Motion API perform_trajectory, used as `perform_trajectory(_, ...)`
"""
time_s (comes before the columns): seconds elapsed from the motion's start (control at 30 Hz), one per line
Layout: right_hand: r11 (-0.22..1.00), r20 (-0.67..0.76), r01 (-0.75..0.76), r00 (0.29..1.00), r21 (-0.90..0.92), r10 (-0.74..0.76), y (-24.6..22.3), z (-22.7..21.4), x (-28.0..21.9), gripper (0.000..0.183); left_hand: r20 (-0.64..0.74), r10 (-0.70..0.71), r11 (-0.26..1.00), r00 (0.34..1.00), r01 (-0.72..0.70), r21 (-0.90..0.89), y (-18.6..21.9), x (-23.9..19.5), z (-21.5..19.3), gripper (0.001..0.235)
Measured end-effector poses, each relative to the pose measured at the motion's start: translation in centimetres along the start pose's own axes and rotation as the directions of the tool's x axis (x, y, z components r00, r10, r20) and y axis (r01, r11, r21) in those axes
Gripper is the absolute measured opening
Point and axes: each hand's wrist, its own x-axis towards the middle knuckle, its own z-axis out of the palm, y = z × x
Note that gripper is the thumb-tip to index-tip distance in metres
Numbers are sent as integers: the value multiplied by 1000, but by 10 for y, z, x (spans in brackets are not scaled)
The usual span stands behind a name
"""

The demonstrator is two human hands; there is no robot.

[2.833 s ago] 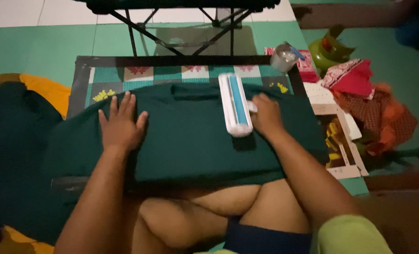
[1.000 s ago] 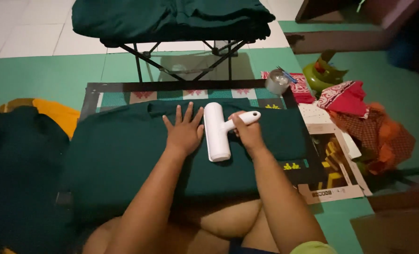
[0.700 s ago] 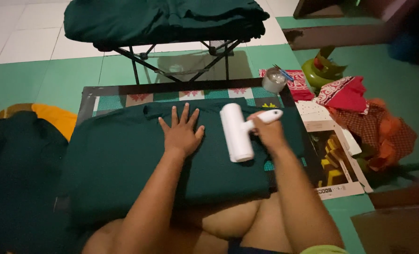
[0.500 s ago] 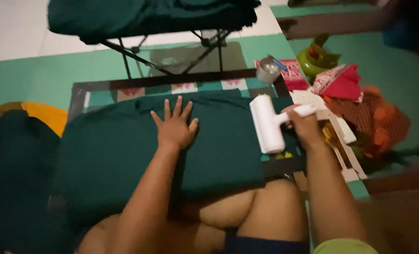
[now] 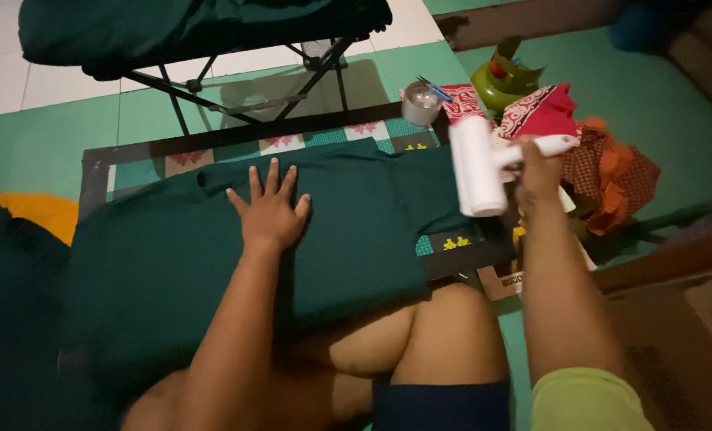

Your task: The person sits on the floor and uses a white lint roller to clean a dark green shirt laid out on a small table. They roll the device back and forth across the fabric to remove lint, then fold the shirt and place it on a nearby rack.

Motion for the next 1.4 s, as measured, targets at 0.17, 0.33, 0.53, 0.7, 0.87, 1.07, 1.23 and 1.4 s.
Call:
perform_trajectory(0.17,999,236,35,971,-39,-25,6,99,-85,16,-17,13,1000,1000,-13,22,-1,-1,6,68)
perform_trajectory(0.33,988,359,103,932,-118,-54,48,94,-65,13,-23,27,1000,999,-27,6,-5,6,11,69)
perform_trajectory(0.53,994,343,63,939,-91,-28,12,12,-22,10,-13,13,1000,1000,-12,7,-4,5,8,69)
perform_trajectory(0.7,991,229,47,973,-121,-18,2,-11,4,10,9,9,1000,1000,-9,6,-5,6,10,70)
perform_trajectory(0.87,999,66,29,997,-26,-27,-16,-8,-7,13,4,16,1000,1000,-16,4,-5,6,13,70)
perform_trajectory(1.07,998,45,62,997,17,-63,-30,80,-81,7,-1,12,1000,1000,-12,-5,-2,3,4,71)
perform_trajectory(1.23,939,316,204,942,-278,-111,22,95,-86,5,-2,28,1000,1000,-28,5,-3,3,6,72)
perform_trajectory(1.4,954,175,173,976,-244,-132,14,31,-36,5,14,15,1000,1000,-15,10,-1,2,2,72)
